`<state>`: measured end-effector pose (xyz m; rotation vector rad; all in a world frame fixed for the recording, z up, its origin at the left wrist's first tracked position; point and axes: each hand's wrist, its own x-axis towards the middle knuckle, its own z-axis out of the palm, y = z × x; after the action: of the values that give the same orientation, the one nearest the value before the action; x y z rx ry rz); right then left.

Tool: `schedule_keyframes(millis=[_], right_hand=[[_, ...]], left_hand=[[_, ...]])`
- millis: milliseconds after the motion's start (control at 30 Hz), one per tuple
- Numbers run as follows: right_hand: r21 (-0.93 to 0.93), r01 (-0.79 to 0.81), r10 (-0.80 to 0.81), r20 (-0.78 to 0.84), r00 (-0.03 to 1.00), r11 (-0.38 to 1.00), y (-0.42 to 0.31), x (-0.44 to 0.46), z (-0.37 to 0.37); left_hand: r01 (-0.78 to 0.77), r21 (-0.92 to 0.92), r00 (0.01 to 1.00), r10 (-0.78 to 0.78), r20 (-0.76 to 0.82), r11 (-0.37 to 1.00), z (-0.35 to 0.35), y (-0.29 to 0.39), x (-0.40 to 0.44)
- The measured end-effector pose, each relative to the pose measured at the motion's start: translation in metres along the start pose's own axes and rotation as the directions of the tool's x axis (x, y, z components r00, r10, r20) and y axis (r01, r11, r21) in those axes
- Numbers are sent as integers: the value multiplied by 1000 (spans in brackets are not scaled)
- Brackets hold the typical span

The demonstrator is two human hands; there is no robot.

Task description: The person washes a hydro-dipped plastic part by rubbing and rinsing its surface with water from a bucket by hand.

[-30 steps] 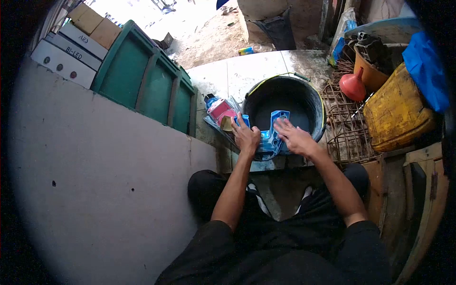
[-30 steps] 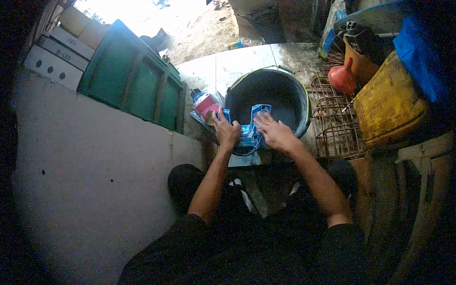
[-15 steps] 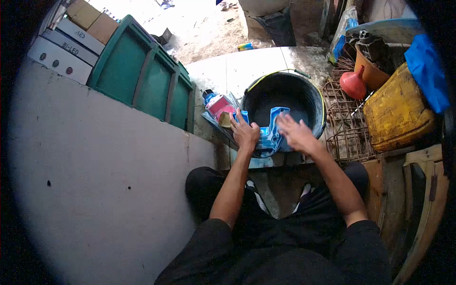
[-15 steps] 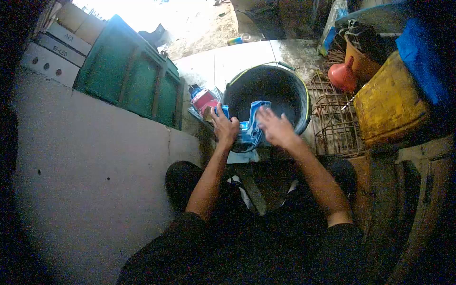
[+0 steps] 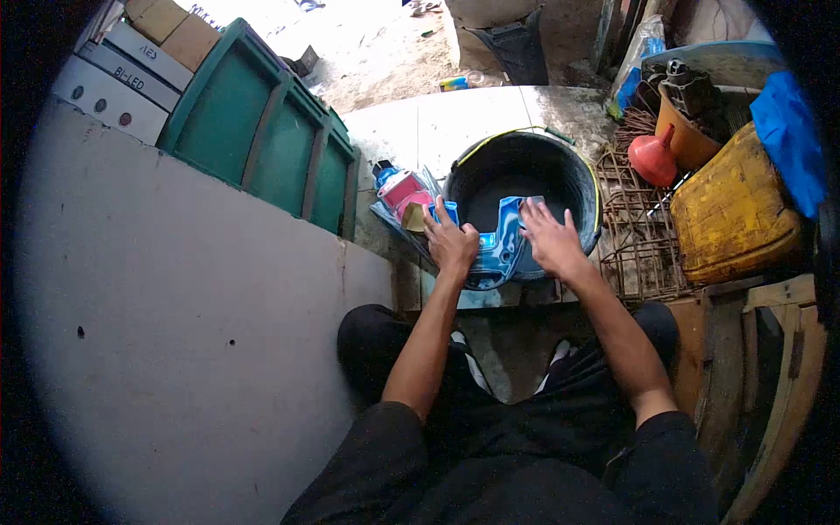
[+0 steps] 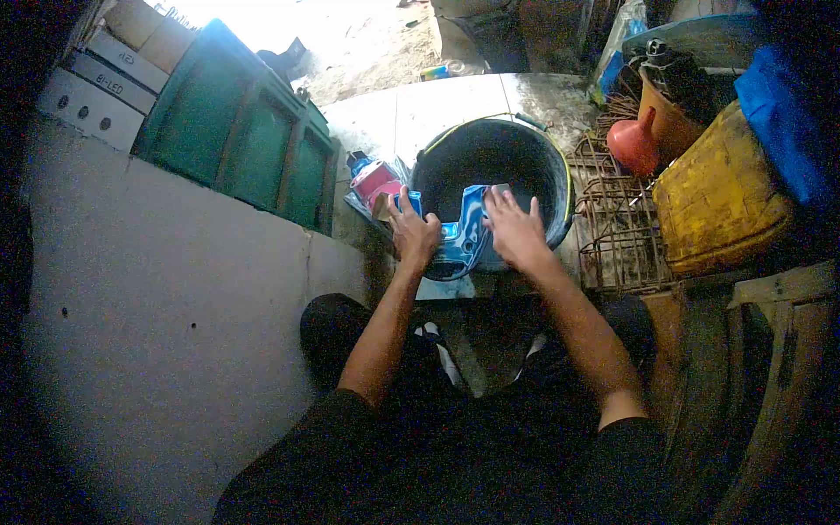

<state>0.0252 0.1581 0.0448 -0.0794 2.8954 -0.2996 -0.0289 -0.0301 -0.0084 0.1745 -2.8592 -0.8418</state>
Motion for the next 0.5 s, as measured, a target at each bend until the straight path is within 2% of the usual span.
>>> schedule_keyframes(millis=[100,133,200,233,267,367,400,467,500], right_hand=[[111,186,-201,139,970,976,-5,-8,-14],[106,185,-200,149,969,977,-2,-5,-10],[4,-44,44,-2,999,999,4,3,-4],[-27,-101,102,35,994,995,4,2,-15],[-26,-102,103,36,994,994,5,1,-10],[77,73,-83,133,988,994,-3,-5,-6],[71,77,-86,136,987,995,-1,-1,-4],[95,9,-12,28,1000,995,5,2,5],[50,-42,40,26,999,998,2,3,-4]], left_hand=[[-3,-4,1000,3,-17,1000,1,2,5],[-4,-1,1000,4,-17,1000,2,1,1],[-2,-8,1000,2,-25,1000,7,-3,1],[-14,-10,999,14,-49,1000,8,-4,2],[-15,-9,999,14,-48,1000,9,-5,1],[-26,10,998,26,-61,1000,7,-3,5],[-2,7,999,2,-48,1000,7,-1,6],[25,8,1000,-25,-17,1000,7,-1,0],[14,1,1000,-14,-14,1000,7,-2,0]])
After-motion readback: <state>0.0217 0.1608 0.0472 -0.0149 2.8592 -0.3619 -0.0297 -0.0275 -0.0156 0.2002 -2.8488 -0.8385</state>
